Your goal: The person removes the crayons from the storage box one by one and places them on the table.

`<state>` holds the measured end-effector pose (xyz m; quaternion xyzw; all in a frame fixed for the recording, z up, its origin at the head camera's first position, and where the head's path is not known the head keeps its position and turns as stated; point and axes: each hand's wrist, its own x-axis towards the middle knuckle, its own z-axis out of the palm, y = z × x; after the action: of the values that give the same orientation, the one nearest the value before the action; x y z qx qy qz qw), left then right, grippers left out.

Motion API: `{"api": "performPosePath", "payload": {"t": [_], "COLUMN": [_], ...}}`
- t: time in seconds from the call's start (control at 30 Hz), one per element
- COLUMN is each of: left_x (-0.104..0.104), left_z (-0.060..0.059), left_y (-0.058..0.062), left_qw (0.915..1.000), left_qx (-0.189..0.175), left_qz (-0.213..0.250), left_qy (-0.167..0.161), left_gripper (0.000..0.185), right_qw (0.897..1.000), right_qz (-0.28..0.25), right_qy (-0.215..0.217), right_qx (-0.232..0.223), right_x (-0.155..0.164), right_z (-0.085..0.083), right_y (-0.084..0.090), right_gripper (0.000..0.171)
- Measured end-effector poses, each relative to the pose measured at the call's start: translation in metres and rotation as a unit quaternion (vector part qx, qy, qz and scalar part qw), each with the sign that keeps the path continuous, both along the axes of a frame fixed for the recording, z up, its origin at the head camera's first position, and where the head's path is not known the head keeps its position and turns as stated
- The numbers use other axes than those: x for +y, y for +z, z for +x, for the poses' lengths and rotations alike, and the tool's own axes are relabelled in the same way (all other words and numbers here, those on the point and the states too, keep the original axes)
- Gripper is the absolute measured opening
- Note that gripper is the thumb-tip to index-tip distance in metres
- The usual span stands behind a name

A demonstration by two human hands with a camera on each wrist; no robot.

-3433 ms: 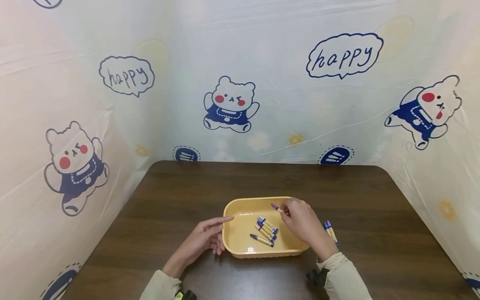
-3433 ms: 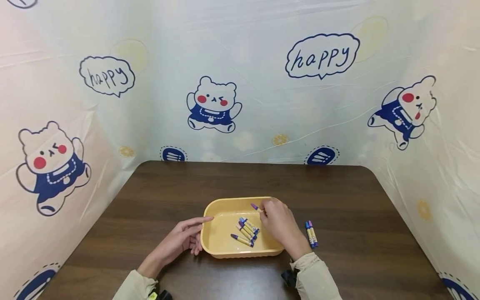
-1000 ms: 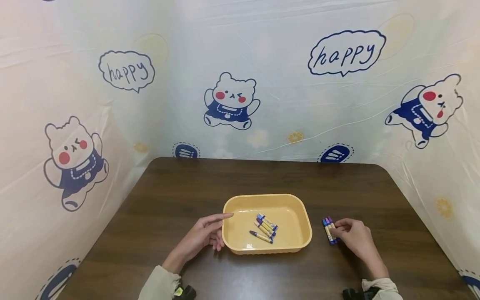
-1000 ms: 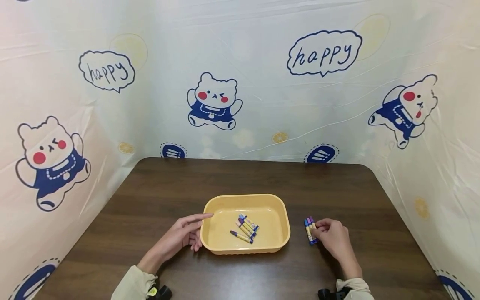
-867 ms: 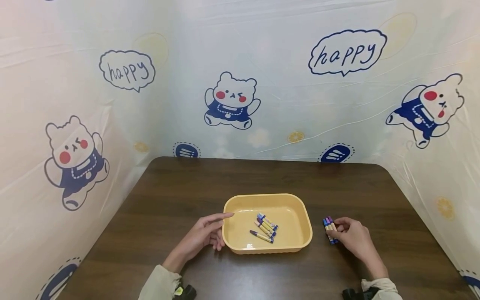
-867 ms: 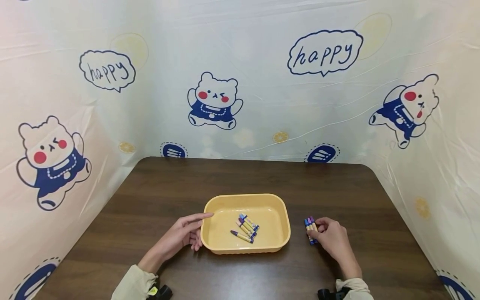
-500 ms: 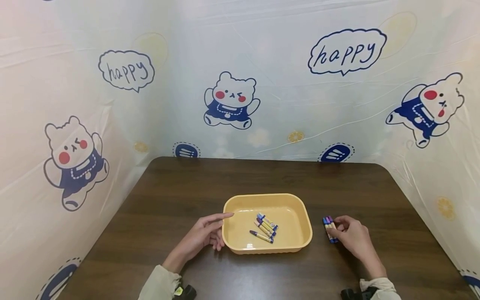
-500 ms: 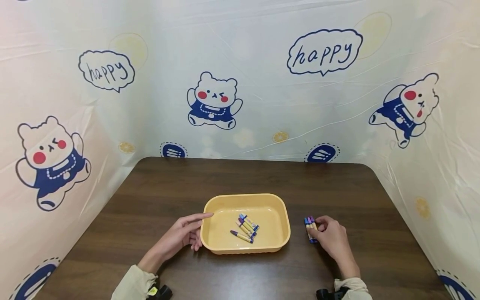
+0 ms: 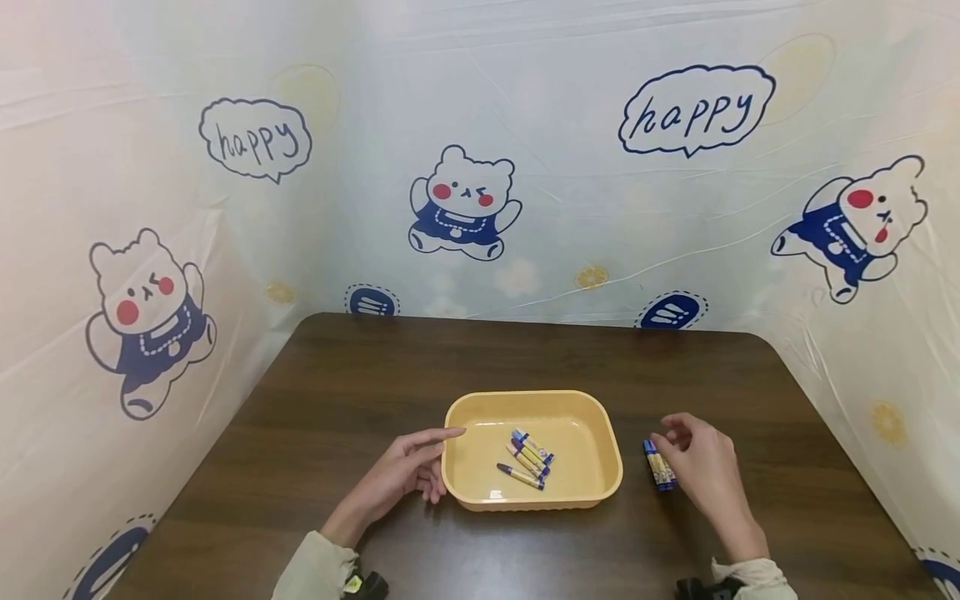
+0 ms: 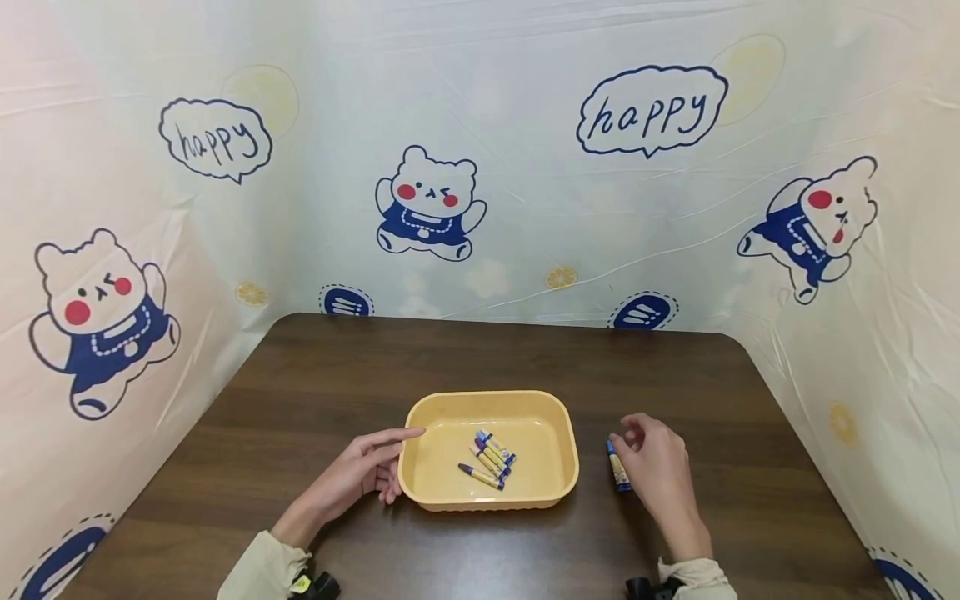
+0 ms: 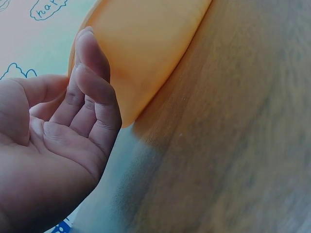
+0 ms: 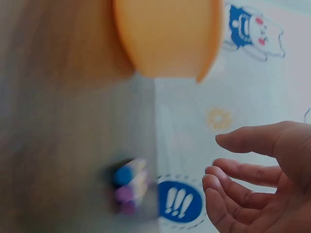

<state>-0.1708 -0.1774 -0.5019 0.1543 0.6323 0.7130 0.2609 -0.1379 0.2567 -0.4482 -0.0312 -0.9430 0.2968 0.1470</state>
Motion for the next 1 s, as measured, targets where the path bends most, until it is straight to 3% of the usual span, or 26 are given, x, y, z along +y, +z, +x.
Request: {"api": "performPosePath", "payload": {"t": [0.37,0.8,1.0], "left_x": [0.000,0.000,0.000], "left_z": [0.001,0.001,0.000], "left_y": [0.001,0.001,0.001], "left_qw": [0.9999,0.9999,1.0000], "left_qx": [-0.006,-0.006,-0.008], "left_qz": [-0.007,-0.010,-0.003], "left_qy": [0.004,0.004,0.001], "left_gripper": [0.049,0.048,0.048], "right_qw": [0.997,0.994,0.992], "right_qz": [0.008,-0.006,-0.013], "right_qy": [0.077,0.111,0.124], "right_qx": [0.028,0.012,0.009], "right_x": [-0.037,-0.073,-0.092], "right_z": [-0.009,-0.023,-0.027], "right_y": [0.039,0.052,0.050], "right_gripper": [0.019,0.021,0.019]}}
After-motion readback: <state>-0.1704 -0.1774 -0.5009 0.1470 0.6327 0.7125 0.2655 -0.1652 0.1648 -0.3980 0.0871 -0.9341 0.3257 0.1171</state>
